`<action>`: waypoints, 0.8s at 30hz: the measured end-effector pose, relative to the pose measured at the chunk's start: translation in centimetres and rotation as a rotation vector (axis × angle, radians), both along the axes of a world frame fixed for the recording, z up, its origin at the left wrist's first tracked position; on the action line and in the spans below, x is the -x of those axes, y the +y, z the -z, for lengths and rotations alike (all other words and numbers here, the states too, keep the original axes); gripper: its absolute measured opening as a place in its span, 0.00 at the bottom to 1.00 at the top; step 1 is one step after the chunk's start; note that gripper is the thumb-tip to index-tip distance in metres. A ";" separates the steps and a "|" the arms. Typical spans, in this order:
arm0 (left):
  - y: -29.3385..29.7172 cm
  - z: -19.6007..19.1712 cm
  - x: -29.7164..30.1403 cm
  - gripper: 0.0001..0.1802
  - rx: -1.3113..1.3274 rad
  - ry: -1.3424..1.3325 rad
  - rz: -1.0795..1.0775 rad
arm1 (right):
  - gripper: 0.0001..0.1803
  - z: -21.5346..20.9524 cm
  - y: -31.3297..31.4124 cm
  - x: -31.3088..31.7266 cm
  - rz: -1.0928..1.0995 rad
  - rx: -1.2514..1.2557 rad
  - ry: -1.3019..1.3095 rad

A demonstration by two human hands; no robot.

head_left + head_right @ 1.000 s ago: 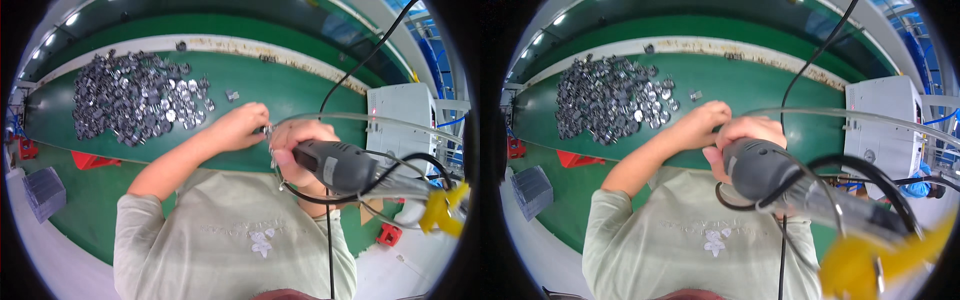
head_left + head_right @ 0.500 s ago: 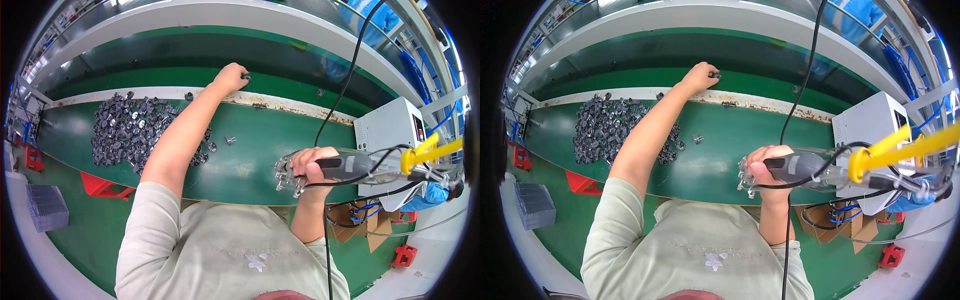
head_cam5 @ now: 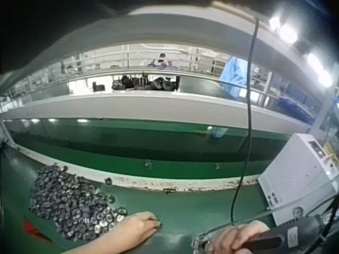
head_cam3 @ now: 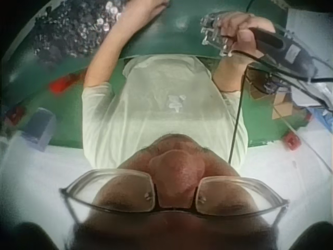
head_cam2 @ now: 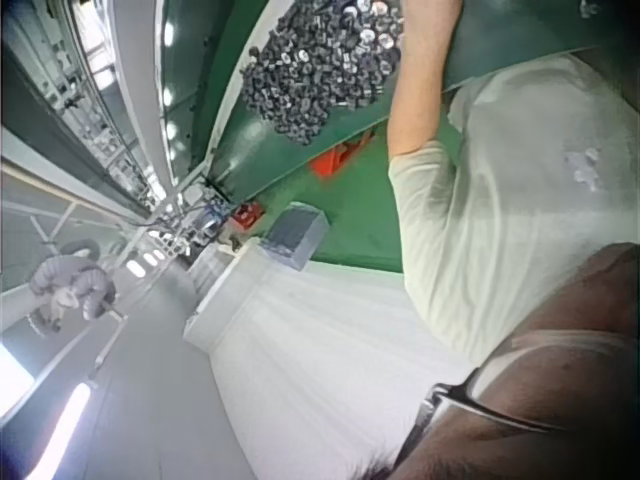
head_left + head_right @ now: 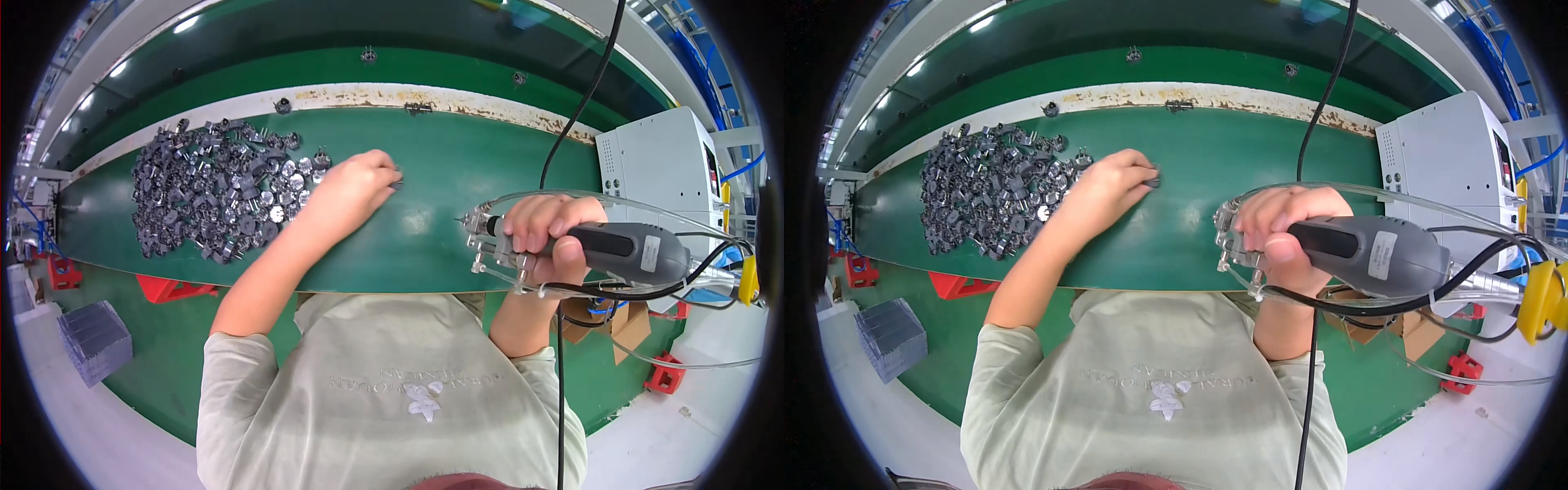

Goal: The person uses a soldering iron to attach small metal components to a green work surface. They repeatedly pick up components from a pile, position them, and apply the soldering iron to secure them in place.

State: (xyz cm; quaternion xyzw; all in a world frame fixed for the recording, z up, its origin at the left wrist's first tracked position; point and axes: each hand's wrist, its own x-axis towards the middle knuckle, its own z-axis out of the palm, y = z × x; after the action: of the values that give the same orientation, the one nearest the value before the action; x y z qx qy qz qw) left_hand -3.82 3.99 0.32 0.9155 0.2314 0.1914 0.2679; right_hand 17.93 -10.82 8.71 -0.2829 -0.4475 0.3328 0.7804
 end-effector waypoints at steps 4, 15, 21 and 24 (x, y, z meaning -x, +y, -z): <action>-2.9 1.3 -1.6 0.14 -0.140 -0.147 0.024 | 0.18 0.1 0.1 0.0 -0.009 0.008 -0.007; -3.0 2.1 -1.5 0.19 0.040 -0.124 0.039 | 0.18 0.0 0.1 0.8 -0.015 -0.013 -0.070; -4.6 1.8 -2.0 0.17 0.091 -0.110 0.075 | 0.12 1.1 0.5 0.7 -0.034 -0.042 -0.146; -4.5 1.9 -2.0 0.17 0.111 -0.101 0.064 | 0.12 1.7 0.7 0.8 -0.037 -0.042 -0.127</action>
State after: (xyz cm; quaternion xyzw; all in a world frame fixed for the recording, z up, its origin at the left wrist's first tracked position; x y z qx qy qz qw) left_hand -1.86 -0.55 -1.61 0.8954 0.1983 0.2154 0.3356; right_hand 17.11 -10.10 7.05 -0.2790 -0.5082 0.3189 0.7498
